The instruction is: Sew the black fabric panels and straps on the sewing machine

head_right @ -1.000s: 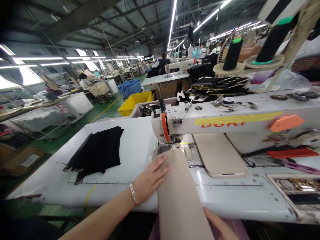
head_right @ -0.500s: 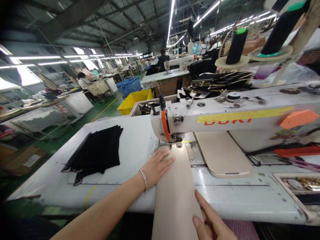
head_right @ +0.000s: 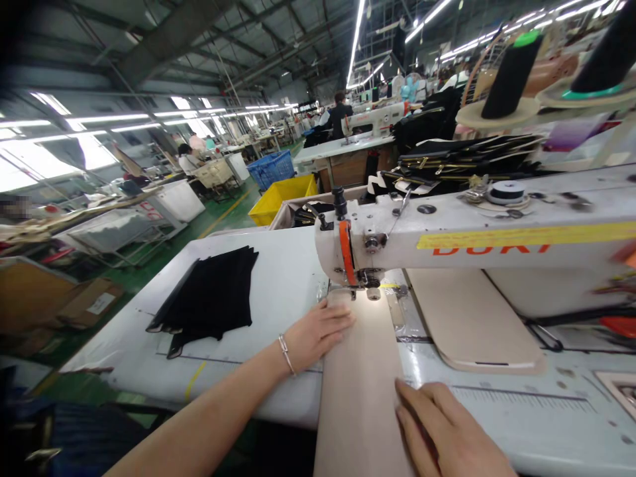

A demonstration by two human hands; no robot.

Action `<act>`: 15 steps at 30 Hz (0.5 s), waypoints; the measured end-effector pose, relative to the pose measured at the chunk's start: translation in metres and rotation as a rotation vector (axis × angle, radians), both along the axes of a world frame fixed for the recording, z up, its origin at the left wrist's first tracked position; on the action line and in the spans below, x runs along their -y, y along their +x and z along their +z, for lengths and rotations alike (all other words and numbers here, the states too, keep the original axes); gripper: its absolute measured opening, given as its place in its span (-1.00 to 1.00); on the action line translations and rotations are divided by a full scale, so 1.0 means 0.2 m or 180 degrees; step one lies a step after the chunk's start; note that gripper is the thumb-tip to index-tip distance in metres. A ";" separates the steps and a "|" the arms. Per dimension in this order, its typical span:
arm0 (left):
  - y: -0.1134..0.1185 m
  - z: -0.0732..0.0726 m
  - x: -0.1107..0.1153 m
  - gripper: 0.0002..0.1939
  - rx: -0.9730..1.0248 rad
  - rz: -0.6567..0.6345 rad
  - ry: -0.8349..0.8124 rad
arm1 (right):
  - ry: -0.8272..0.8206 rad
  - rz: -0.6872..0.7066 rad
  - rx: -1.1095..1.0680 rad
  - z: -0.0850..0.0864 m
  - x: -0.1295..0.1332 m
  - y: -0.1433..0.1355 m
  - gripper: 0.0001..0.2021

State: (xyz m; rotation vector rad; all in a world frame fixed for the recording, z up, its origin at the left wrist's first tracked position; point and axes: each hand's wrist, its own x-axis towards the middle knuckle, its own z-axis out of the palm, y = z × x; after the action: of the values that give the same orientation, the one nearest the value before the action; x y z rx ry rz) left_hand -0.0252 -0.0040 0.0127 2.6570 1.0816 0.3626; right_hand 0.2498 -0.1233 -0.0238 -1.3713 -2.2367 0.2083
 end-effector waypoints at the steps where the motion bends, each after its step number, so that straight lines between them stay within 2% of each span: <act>1: -0.08 0.03 -0.01 -0.61 -0.0049 0.0077 -0.0080 | 0.0129 0.0053 0.0104 0.02 -0.06 -0.02 -0.63; 2: -0.17 0.07 -0.01 -0.61 -0.0209 0.0369 -0.0087 | 0.0221 0.0079 0.0212 0.03 -0.13 -0.04 -0.65; 3: -0.27 0.10 -0.02 -0.61 -0.0455 0.0859 -0.0022 | 0.0291 0.0109 0.0314 0.04 -0.19 -0.07 -0.64; 5: -0.50 0.17 -0.04 -0.62 -0.1063 0.2139 0.0219 | 0.0421 0.0191 0.0462 0.04 -0.33 -0.13 -0.60; 7: -0.71 0.21 -0.05 -0.61 -0.1421 0.2954 0.0272 | 0.0533 0.0258 0.0536 0.02 -0.43 -0.17 -0.55; 8: -0.78 0.22 -0.06 -0.60 -0.1511 0.3162 0.0231 | 0.0573 0.0278 0.0549 0.00 -0.46 -0.19 -0.53; 10: -0.88 0.22 -0.09 -0.61 -0.1596 0.3329 0.0114 | 0.0601 0.0306 0.0562 -0.03 -0.50 -0.20 -0.51; 13: -0.94 0.24 -0.16 -0.66 -0.1631 0.3390 -0.0021 | 0.0571 0.0327 0.0575 -0.06 -0.49 -0.18 -0.50; 15: -0.96 0.30 -0.20 -0.69 -0.1594 0.3367 -0.0068 | 0.0542 0.0335 0.0596 -0.06 -0.49 -0.17 -0.50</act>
State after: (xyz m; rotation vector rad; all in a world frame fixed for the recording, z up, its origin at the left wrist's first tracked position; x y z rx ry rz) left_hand -0.2164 0.0370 0.0734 1.9395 2.5585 -0.1712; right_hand 0.2163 -0.0260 -0.0349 -1.2281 -2.4201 -0.0770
